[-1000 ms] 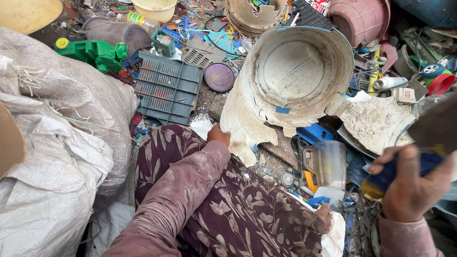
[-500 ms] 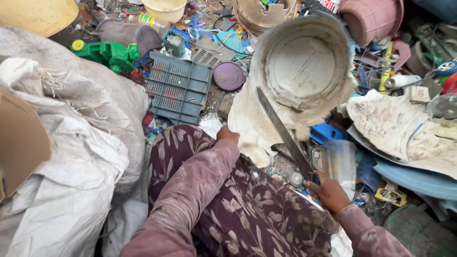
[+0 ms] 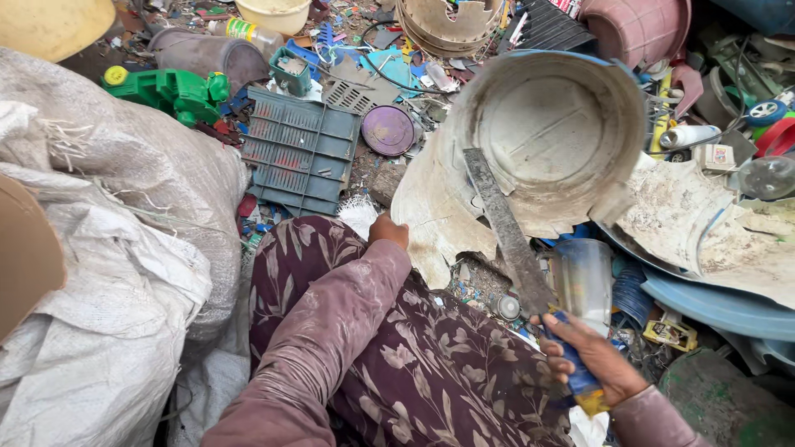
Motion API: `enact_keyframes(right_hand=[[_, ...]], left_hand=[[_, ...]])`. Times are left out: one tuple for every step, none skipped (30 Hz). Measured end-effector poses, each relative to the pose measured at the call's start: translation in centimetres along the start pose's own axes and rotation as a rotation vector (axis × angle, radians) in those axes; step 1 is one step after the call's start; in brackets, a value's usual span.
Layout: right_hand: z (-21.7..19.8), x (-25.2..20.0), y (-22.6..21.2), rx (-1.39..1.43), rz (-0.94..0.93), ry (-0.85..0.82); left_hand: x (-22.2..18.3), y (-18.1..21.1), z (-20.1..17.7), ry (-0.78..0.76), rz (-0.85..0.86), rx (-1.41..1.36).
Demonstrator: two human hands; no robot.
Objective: The person sits on the ground in a scrapyard and uses a large knife to cut a white plastic bucket into smaller pieces. They repeatedly strike the bucket against a wooden block to separate sections and remove a metal wire from the rim.
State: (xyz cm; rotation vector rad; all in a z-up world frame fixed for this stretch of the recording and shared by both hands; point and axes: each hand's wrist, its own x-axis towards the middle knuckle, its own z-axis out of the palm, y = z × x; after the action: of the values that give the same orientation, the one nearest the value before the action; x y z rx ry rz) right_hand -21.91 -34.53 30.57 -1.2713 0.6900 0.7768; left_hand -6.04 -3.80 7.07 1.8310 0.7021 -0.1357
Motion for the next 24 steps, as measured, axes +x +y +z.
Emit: enact_keyframes(right_hand=[[0.5,-0.5,0.5,0.069,-0.017,-0.041],[1.2,-0.8,1.1,-0.009,-0.044,0.012],[1.9,-1.3,1.6,-0.086,-0.072,0.065],[2.7,-1.6,1.6,-0.165,-0.103,0.114],[3.4,-2.1,1.3,-0.218,-0.164,0.130],[4.0,-2.5,0.5,-0.276,-0.225,0.143],[4.6,-3.0,-0.2,-0.334,-0.286,0.157],[4.8,-3.8,-1.0,-0.355,-0.382,0.191],[4.9,-4.6,-2.2,-0.376,-0.479,0.224],[5.1,-5.2,-3.7,-0.401,-0.584,0.256],[5.2,-5.8,-5.4,-0.409,-0.717,0.294],[5.5,-6.4,-7.0,-0.414,-0.849,0.325],[5.7,-7.1,-8.5,-0.393,-1.028,0.311],[5.8,-7.8,-9.8,-0.365,-1.202,0.292],[5.8,-8.3,-11.0,-0.307,-1.326,0.216],[5.9,-8.3,-12.2,-0.242,-1.410,0.162],[5.8,-8.1,-13.3,-0.181,-1.491,0.101],[5.6,-7.5,-14.4,-0.116,-1.535,0.065],[5.6,-6.3,-14.7,-0.093,-1.576,0.085],[5.4,-4.8,-15.4,-0.068,-1.625,0.104],[5.6,-2.2,-14.7,-0.090,-1.623,0.116],[5.6,0.4,-13.8,-0.112,-1.618,0.130],[5.4,3.1,-12.7,-0.133,-1.614,0.145],[4.9,5.3,-10.3,-0.362,-1.360,0.381]], left_hand=[[0.0,0.0,0.3,-0.005,-0.028,-0.039],[0.1,-0.4,0.5,-0.007,-0.056,-0.071],[0.3,-0.7,0.7,-0.010,-0.084,-0.103],[0.7,-0.9,0.9,-0.016,-0.079,-0.112],[1.0,-1.1,1.1,-0.022,-0.075,-0.121],[1.4,-1.2,1.3,-0.024,-0.072,-0.134],[2.0,-1.3,1.3,-0.011,-0.094,-0.158],[1.9,-1.7,1.7,-0.006,-0.123,-0.184],[1.7,-2.1,2.1,-0.002,-0.152,-0.209],[1.8,-2.0,2.3,-0.011,-0.146,-0.227],[1.9,-1.8,2.5,-0.019,-0.141,-0.244],[2.0,-1.8,2.3,-0.023,-0.136,-0.259],[2.0,-1.8,2.1,-0.021,-0.130,-0.228],[2.0,-1.9,1.8,-0.019,-0.127,-0.190],[2.0,-2.0,1.5,-0.016,-0.123,-0.153],[1.9,-2.0,1.5,-0.014,-0.129,-0.168],[1.9,-2.0,1.6,-0.012,-0.134,-0.182],[1.9,-2.0,1.8,-0.010,-0.140,-0.199],[1.7,-2.2,2.0,-0.015,-0.139,-0.194],[1.9,-2.0,2.0,-0.018,-0.129,-0.193],[2.3,-1.8,2.1,-0.021,-0.119,-0.192],[2.5,-1.8,2.0,-0.012,-0.115,-0.177],[2.8,-1.9,2.0,-0.003,-0.111,-0.162],[2.6,-2.5,2.1,0.000,-0.114,-0.143]])
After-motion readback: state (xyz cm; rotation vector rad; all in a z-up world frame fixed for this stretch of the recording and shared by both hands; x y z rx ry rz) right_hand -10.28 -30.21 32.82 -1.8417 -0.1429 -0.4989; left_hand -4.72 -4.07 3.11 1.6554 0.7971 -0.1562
